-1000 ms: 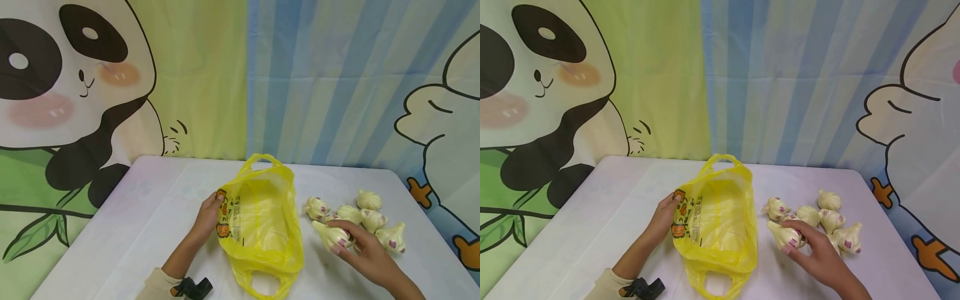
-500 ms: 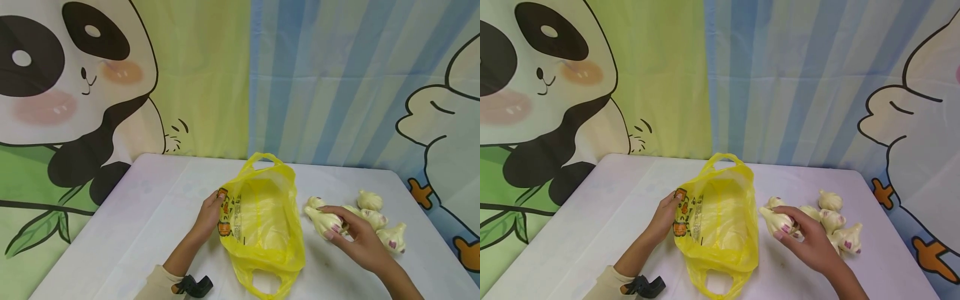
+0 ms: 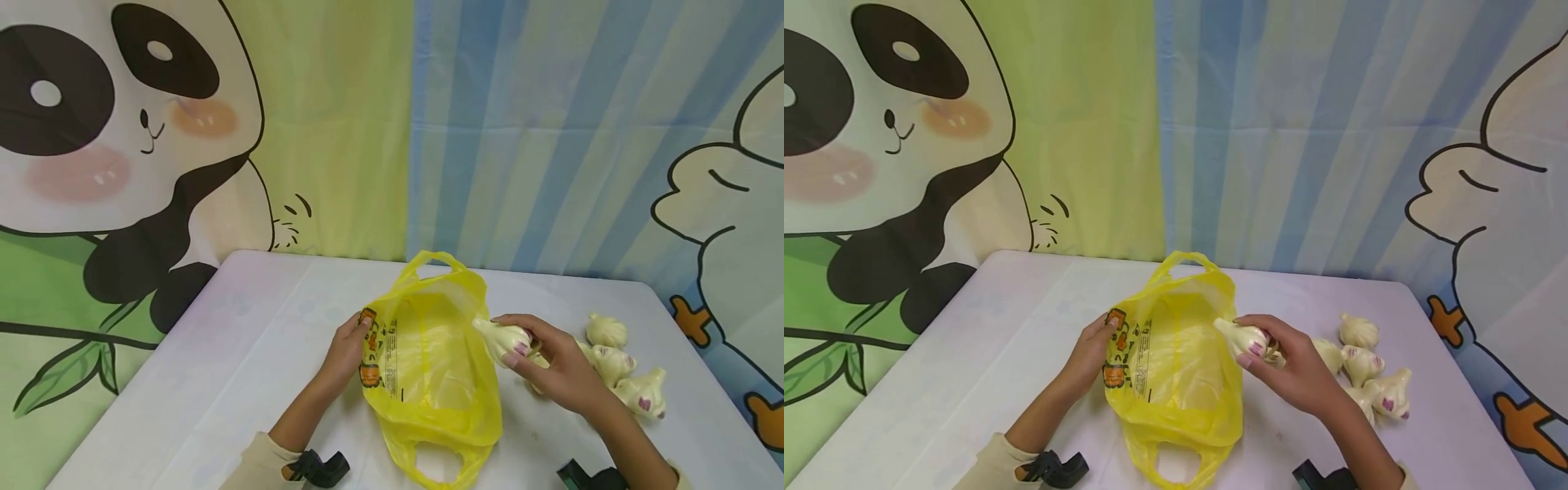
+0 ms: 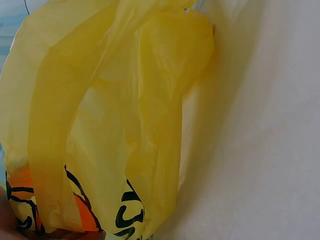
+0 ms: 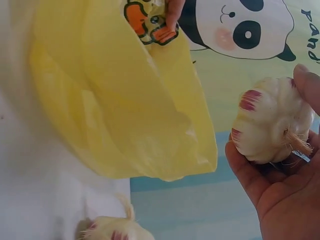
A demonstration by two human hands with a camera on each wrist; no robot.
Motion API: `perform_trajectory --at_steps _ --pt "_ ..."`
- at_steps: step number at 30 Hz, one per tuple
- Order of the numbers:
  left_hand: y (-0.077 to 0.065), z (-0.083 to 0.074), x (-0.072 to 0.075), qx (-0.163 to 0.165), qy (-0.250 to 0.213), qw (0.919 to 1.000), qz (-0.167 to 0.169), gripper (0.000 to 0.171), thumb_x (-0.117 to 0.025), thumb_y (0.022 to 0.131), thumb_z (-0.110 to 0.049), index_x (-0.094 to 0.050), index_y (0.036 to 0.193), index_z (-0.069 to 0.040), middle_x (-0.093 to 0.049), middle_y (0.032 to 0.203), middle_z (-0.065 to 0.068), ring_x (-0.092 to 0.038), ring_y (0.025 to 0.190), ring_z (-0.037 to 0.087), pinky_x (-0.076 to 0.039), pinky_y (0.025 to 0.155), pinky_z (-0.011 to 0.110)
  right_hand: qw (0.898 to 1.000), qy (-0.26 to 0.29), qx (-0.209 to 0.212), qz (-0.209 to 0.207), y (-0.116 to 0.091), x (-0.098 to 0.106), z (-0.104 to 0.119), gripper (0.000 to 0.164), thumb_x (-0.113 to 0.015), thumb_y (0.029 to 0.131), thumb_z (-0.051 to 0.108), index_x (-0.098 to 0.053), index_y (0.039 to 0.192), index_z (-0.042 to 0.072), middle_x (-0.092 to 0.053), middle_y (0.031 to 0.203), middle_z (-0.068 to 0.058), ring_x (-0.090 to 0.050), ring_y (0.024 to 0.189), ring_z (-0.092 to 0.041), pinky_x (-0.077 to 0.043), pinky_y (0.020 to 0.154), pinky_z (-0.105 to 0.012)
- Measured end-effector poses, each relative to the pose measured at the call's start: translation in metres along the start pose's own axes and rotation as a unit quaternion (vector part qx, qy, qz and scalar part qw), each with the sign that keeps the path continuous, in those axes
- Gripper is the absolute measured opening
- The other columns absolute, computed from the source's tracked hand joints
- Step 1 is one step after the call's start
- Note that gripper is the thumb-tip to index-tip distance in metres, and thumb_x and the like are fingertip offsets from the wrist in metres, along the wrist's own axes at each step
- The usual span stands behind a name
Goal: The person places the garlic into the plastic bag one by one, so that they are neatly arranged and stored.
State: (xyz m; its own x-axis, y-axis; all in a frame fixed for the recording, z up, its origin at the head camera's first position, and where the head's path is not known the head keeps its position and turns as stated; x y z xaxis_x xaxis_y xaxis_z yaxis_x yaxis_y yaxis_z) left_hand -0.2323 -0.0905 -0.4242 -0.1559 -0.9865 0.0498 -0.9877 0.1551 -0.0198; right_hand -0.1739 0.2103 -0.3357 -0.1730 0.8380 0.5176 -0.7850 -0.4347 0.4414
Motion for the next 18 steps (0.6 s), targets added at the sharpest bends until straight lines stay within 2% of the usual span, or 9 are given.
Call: perform_trajectory --at_steps 4,8,18 --pt "-0.001 0.0 -0.001 0.002 0.006 1.0 -0.001 0.04 -0.036 0.107 -0.031 -0.051 0.136 -0.008 -0.06 0.093 0.023 -0.059 0.081 0.039 -0.049 0.068 0.032 1.0 -0.01 0.009 -0.011 0.008 0.003 0.001 0.05 -0.066 0.088 -0.009 -0.055 0.133 0.007 -0.059 0.124 -0.007 -0.058 0.091 -0.013 -0.053 0.07 -0.025" --pt "-0.001 0.002 -0.002 0.005 0.015 0.9999 -0.001 0.04 -0.037 0.107 -0.031 -0.052 0.135 -0.008 -0.059 0.095 0.025 -0.059 0.082 0.04 -0.049 0.069 0.031 1.0 -0.018 0.001 -0.019 0.016 0.003 0.0 0.05 -0.067 0.087 -0.007 -0.056 0.133 0.01 -0.06 0.12 -0.006 -0.057 0.085 -0.014 -0.052 0.067 -0.024" --pt "-0.001 0.002 -0.002 -0.004 0.002 0.9999 0.01 0.041 -0.035 0.107 -0.03 -0.049 0.138 -0.007 -0.059 0.098 0.024 -0.059 0.086 0.038 -0.048 0.074 0.033 1.0 -0.023 -0.018 -0.002 0.034 0.001 0.005 0.047 -0.067 0.09 0.0 -0.056 0.133 0.015 -0.059 0.112 -0.001 -0.054 0.078 -0.015 -0.049 0.065 -0.027"
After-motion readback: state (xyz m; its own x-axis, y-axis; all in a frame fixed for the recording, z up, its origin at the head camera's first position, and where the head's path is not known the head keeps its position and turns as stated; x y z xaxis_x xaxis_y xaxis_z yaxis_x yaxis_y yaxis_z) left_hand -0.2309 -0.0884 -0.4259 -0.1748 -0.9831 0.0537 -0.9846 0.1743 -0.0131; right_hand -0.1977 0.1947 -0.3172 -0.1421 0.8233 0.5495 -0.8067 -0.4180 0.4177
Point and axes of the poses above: each hand's wrist, its own y-axis towards the middle knuckle, its own x-axis out of the back of the hand, z = x × y, the point moved 6 cm from there along y, towards the middle knuckle
